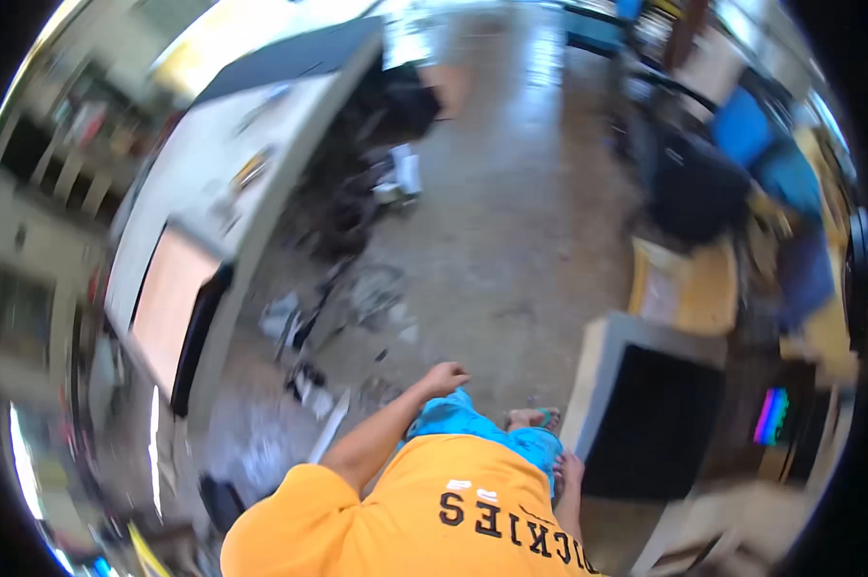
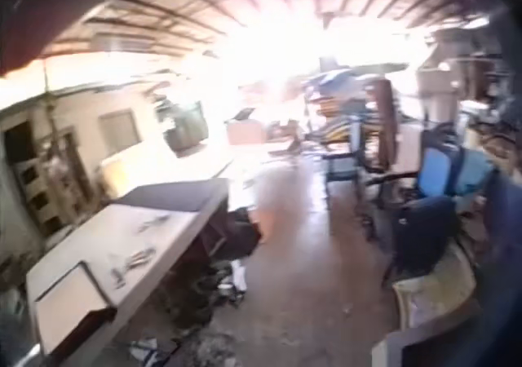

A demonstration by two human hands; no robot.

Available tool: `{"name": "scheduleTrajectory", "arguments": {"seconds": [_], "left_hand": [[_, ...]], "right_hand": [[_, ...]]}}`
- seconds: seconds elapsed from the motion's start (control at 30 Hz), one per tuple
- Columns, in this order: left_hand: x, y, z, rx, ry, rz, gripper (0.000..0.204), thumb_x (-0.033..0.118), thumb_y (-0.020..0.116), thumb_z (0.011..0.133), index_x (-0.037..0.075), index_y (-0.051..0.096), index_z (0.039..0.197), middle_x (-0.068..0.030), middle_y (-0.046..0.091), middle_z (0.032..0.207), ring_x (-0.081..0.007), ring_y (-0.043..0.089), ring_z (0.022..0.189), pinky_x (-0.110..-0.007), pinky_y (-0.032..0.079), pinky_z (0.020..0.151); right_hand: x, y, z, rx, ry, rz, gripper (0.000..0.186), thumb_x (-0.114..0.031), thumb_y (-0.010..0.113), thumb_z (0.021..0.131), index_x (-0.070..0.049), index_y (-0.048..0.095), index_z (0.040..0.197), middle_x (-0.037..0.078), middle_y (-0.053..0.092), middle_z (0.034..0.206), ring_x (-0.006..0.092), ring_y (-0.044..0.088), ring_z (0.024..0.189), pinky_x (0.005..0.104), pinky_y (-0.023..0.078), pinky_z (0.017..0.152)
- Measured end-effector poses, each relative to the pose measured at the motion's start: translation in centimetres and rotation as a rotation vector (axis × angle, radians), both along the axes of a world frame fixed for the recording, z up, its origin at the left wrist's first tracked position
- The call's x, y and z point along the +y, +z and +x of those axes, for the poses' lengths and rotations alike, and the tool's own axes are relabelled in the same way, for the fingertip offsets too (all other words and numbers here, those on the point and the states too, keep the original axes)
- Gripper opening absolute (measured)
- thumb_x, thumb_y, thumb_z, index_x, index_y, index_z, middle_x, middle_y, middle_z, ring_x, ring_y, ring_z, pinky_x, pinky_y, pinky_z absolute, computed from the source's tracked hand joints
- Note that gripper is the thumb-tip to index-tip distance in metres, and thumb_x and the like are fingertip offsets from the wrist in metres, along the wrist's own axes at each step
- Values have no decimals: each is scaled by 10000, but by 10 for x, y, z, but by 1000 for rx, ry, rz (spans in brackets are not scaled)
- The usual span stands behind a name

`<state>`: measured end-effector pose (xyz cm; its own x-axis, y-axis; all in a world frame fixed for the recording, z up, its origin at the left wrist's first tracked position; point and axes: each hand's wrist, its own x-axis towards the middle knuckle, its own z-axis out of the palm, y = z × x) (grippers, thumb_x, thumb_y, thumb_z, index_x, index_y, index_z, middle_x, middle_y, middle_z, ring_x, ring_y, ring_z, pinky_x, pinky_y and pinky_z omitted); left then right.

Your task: The recorder is reupholstering a furniture seat by stretching fabric over a frame, stapling it, and trimming the excess with scissors.

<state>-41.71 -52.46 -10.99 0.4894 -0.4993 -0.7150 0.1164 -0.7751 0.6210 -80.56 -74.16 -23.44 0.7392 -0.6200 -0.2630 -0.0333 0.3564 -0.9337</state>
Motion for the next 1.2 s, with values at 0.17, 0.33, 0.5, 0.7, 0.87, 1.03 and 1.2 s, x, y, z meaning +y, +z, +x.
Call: {"name": "scheduleTrajectory", "arguments": {"seconds": [0.17, 0.33, 0.5, 0.7, 0.87, 1.03, 1.2], "left_hand": [[140, 58, 20, 15, 345, -171, 255, 220, 660, 932, 44, 711, 1109, -57, 697, 943, -172, 632, 779, -320, 538, 652], [231, 50, 46, -95, 652, -261, 247, 196, 660, 902, 24, 731, 1066, -72, 721, 907, -179, 640, 795, -315, 530, 708], [286, 89, 99, -155, 982, -329, 241, 161, 650, 922, 37, 717, 1117, -61, 715, 932, -156, 635, 803, -309, 531, 690], [353, 90, 178, -200, 1526, -441, 270, 132, 650, 973, 64, 644, 1235, -63, 684, 1129, -152, 662, 900, -273, 565, 670], [399, 101, 271, -369, 1862, -537, 311, 131, 621, 993, 65, 596, 1296, -66, 664, 1151, -176, 662, 923, -283, 577, 678], [406, 87, 331, -644, 2098, -512, 311, 132, 616, 994, 66, 578, 1295, -73, 666, 1105, -170, 646, 882, -279, 551, 634], [422, 59, 347, -414, 2143, -804, 281, 119, 620, 981, 61, 584, 1253, -96, 668, 1056, -161, 615, 758, -269, 467, 545]], "right_hand": [[12, 37, 64, 908, 51, 348, 312, -286, 554, 966, -16, 686, 1047, 84, 639, 835, 179, 582, 635, 316, 500, 541], [39, 45, 209, 852, 282, 161, 293, -269, 563, 963, -12, 684, 1030, 85, 641, 817, 176, 581, 624, 309, 497, 531], [80, 59, 371, 791, 480, 11, 269, -248, 574, 959, -6, 682, 1010, 86, 645, 795, 171, 579, 609, 301, 493, 519], [134, 63, 558, 704, 758, -139, 243, -222, 588, 955, 1, 678, 985, 88, 649, 768, 166, 577, 592, 290, 488, 505], [217, 68, 729, 537, 1060, -303, 217, -208, 606, 953, -6, 687, 962, 66, 638, 724, 142, 546, 576, 277, 456, 503], [350, 191, 886, 167, 1249, -418, 189, -186, 621, 979, -18, 704, 1002, 17, 625, 739, 97, 510, 644, 250, 417, 575], [463, 228, 963, -161, 1311, -283, 136, -71, 631, 960, 4, 717, 1034, 25, 660, 799, 104, 527, 675, 241, 426, 606]]}}
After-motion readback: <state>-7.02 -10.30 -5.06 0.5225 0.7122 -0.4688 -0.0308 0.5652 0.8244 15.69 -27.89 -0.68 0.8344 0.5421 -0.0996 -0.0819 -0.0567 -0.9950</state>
